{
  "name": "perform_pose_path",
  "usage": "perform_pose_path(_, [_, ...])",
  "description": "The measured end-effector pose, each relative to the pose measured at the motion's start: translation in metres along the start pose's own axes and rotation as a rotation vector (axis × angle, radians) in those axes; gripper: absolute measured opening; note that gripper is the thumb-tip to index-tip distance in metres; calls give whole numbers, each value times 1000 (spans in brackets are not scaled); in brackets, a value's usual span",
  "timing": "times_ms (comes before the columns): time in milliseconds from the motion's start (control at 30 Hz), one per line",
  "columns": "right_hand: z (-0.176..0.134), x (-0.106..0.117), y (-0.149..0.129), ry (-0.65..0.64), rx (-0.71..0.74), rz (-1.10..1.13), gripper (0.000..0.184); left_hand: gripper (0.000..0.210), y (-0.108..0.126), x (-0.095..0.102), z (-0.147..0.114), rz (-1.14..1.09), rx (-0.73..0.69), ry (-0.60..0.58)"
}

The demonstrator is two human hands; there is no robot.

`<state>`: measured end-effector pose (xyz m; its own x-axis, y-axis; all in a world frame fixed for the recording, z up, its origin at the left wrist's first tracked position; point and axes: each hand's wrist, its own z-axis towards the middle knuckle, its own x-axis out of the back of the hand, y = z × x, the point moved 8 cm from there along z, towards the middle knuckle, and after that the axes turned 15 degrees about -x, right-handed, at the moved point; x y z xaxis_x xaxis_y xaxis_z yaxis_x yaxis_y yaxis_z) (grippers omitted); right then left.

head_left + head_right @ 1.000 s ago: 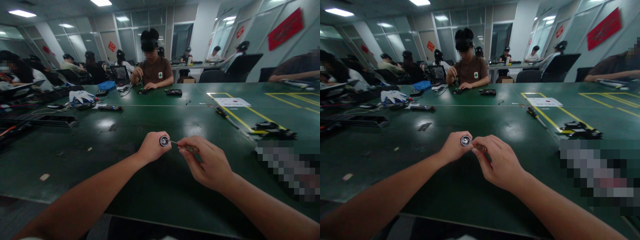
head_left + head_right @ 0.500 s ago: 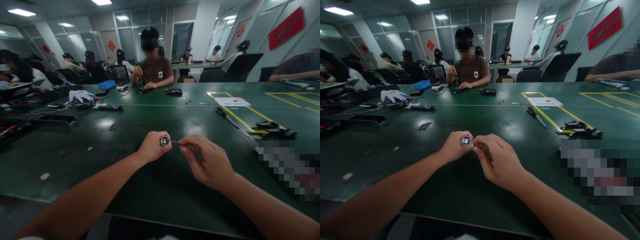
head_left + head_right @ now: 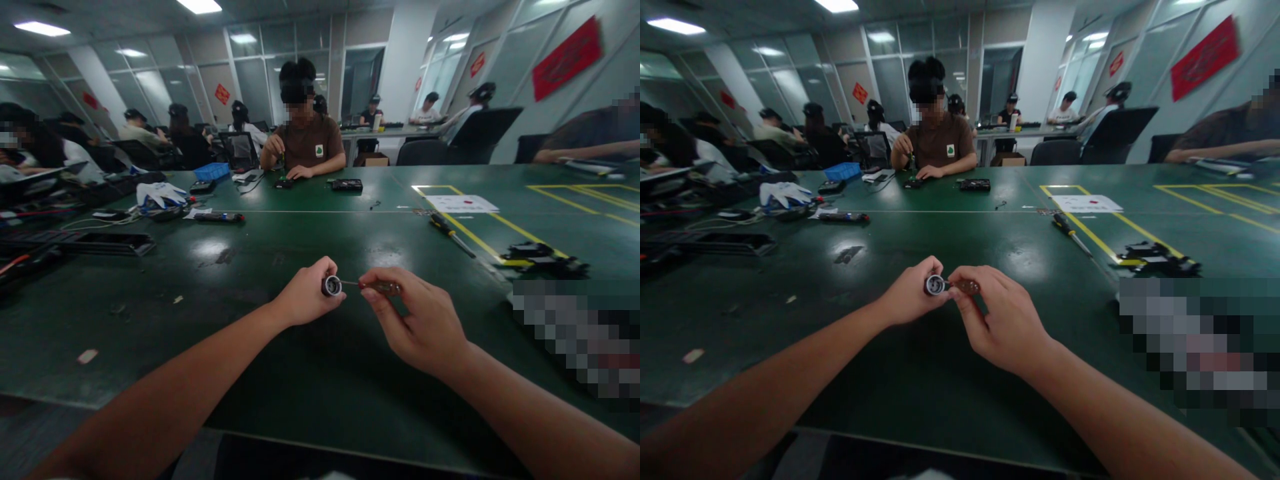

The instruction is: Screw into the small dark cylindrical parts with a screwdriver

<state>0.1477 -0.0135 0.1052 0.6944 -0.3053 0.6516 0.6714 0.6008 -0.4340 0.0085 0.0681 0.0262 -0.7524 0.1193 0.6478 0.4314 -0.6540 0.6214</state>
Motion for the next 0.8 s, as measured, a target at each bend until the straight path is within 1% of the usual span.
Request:
perform_pose_path(100, [0, 1, 2, 14, -3, 3, 12, 33, 0, 0, 1, -25, -6, 2])
perform_pose_path(167, [1, 0, 4, 27, -13, -3, 12, 39, -1, 0, 3, -33, -25, -1])
perform_pose_path(267, [2, 0, 9, 53, -45, -18, 11, 45, 1, 3, 6, -15, -105, 17])
perform_pose_path(367, [3, 1, 12, 78, -70, -30, 10, 38, 3, 5, 7, -59, -185, 47])
perform_pose_path(433, [4, 1, 13, 83, -80, -33, 9, 36, 3, 5, 7, -122, -195, 56])
perform_pose_path(533, [4, 1, 14, 77, -85, -30, 10, 35, 3, 4, 6, -155, -179, 66])
perform_pose_path(600, [4, 1, 13, 66, -80, -25, 11, 38, 3, 3, 4, -111, -144, 60])
perform_pose_path(700, [3, 0, 10, 44, -73, -3, 11, 44, -1, 5, 3, -12, -50, 60])
perform_pose_path(800, [2, -2, 7, 7, -54, 23, 11, 35, -3, 10, 3, 48, -14, 91])
